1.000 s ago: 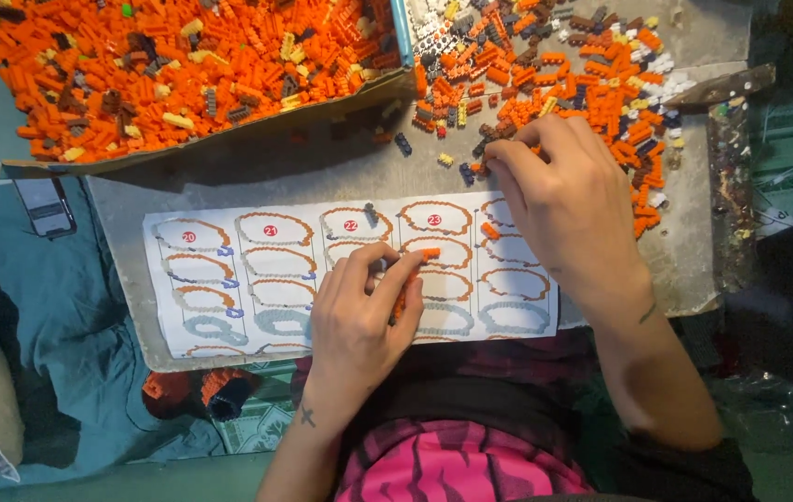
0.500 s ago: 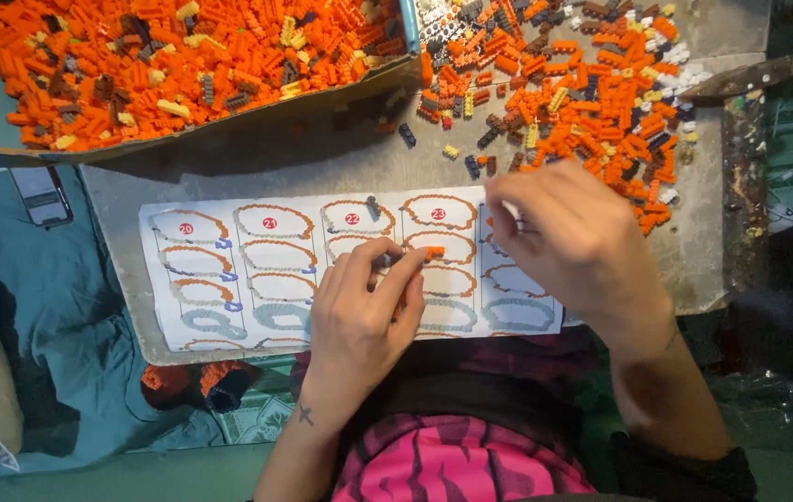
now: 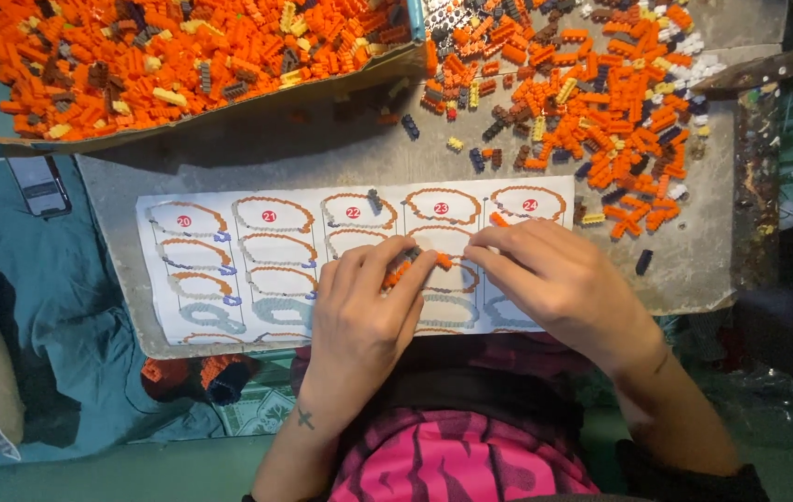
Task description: Assembling small orange plastic interlocking toy pieces into a chain following a printed template.
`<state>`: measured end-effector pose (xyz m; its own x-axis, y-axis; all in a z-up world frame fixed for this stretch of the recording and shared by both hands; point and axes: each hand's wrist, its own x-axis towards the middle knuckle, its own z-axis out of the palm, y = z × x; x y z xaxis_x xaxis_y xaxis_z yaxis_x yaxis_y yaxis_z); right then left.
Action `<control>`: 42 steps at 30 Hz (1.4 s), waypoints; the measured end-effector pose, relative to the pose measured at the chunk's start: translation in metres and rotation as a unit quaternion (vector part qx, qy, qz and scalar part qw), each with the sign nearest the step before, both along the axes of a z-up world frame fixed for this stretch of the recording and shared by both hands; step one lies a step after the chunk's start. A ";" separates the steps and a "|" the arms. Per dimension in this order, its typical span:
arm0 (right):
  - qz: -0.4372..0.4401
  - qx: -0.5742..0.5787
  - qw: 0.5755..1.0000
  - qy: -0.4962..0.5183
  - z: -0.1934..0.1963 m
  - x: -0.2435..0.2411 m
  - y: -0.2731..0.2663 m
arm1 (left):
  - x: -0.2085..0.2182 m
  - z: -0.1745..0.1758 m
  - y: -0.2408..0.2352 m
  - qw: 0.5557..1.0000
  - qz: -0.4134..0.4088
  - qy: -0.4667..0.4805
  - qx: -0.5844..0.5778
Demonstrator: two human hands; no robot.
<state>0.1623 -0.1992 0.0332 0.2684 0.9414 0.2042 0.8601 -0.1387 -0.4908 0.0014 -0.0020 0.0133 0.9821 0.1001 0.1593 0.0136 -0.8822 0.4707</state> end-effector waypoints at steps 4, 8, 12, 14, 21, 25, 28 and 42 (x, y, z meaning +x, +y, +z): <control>0.009 -0.010 1.000 0.003 -0.005 0.000 -0.004 | 0.001 -0.001 0.000 1.000 0.002 -0.007 -0.005; 0.021 0.042 0.999 0.022 -0.010 -0.002 -0.004 | 0.002 0.001 0.001 0.999 -0.003 -0.042 -0.012; 0.029 0.073 0.995 0.063 -0.013 -0.003 -0.001 | 0.004 0.000 -0.002 0.995 0.017 -0.094 -0.019; 0.033 0.076 0.994 0.069 -0.016 -0.004 0.000 | 0.004 -0.003 -0.003 0.995 0.019 -0.093 -0.021; 0.037 0.078 0.992 0.087 -0.018 -0.005 0.005 | 0.007 -0.006 -0.004 0.995 0.026 -0.091 -0.026; 0.031 0.087 0.992 0.085 -0.023 -0.007 0.005 | 0.006 -0.009 -0.005 0.995 0.029 -0.091 -0.028; 0.033 0.092 0.992 0.084 -0.022 -0.007 0.006 | 0.006 -0.009 -0.006 0.995 0.032 -0.092 -0.027; 0.056 0.031 0.998 -0.001 -0.014 -0.006 0.006 | 0.008 -0.006 -0.006 0.995 0.038 -0.087 -0.026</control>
<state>0.1563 -0.1934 0.0187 0.1613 0.9510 0.2639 0.8693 -0.0103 -0.4943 0.0093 -0.0078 0.0069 0.9290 0.1864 0.3197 -0.0061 -0.8560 0.5169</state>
